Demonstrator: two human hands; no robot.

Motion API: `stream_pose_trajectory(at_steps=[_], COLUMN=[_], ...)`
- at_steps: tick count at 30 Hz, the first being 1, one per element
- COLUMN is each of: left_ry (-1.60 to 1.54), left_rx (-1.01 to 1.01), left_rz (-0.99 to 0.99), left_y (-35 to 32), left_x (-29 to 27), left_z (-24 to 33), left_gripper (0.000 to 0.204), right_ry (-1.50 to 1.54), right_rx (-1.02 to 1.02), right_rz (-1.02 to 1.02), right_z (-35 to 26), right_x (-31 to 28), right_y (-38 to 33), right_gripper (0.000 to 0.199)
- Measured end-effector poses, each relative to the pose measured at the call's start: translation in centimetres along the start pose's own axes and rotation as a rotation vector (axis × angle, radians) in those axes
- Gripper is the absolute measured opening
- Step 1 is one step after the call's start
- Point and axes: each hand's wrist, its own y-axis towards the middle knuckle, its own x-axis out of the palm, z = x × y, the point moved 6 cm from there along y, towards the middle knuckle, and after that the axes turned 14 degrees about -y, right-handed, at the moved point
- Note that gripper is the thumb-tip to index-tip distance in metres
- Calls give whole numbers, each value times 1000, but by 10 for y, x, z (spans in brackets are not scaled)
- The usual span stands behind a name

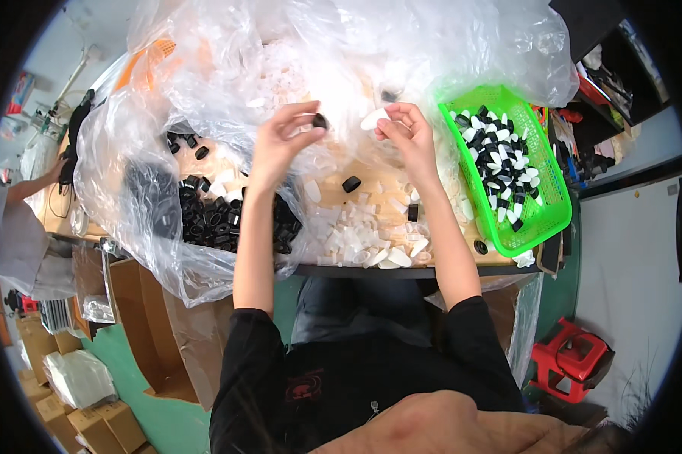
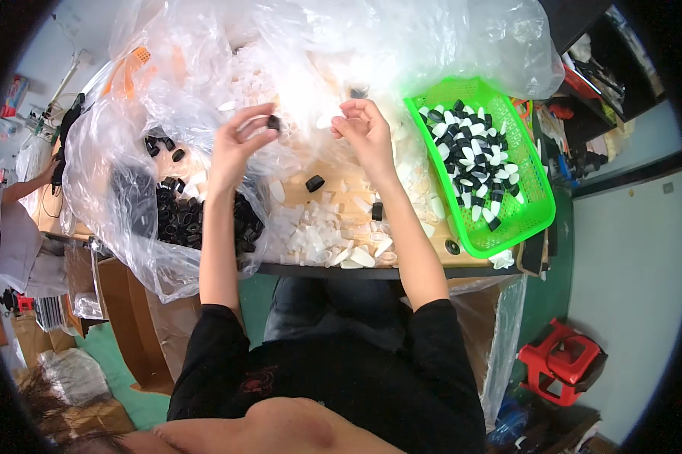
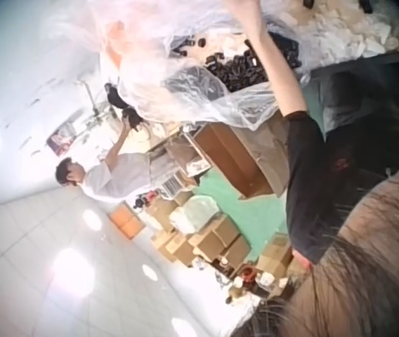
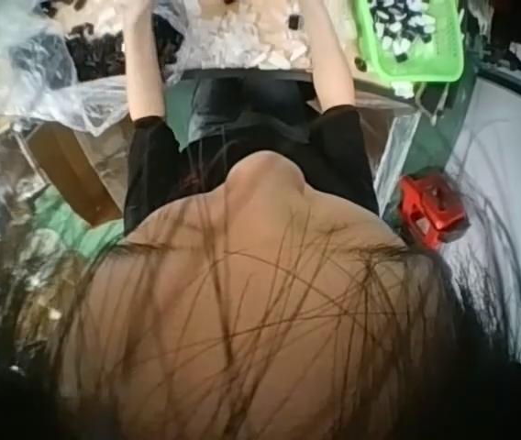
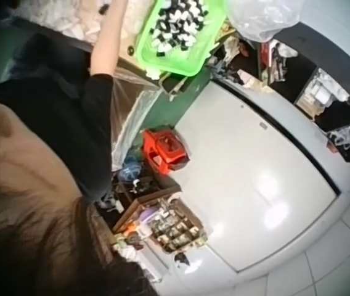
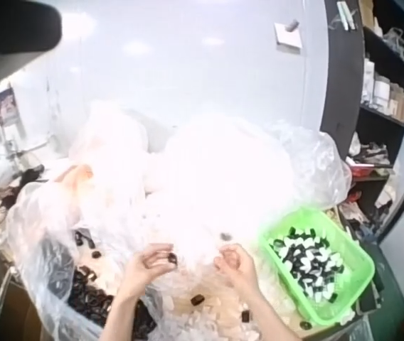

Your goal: Assembling small white plastic inserts into black plastic caps.

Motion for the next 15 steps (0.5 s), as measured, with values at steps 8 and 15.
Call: stream_pose_trajectory(at_steps=[8,15], left_ry=[-749,-1002], left_rx=[-158,-321], left_rz=[-7,208], left_y=[8,0], left_x=[12,22], left_z=[-73,-79], left_gripper=[31,37], right_ry=[102,-84], right_rx=[-61,-173], right_rz=[133,88], right_z=[-20,-22], right_x=[1,31], right_y=[-9,-24], right_gripper=[20,17])
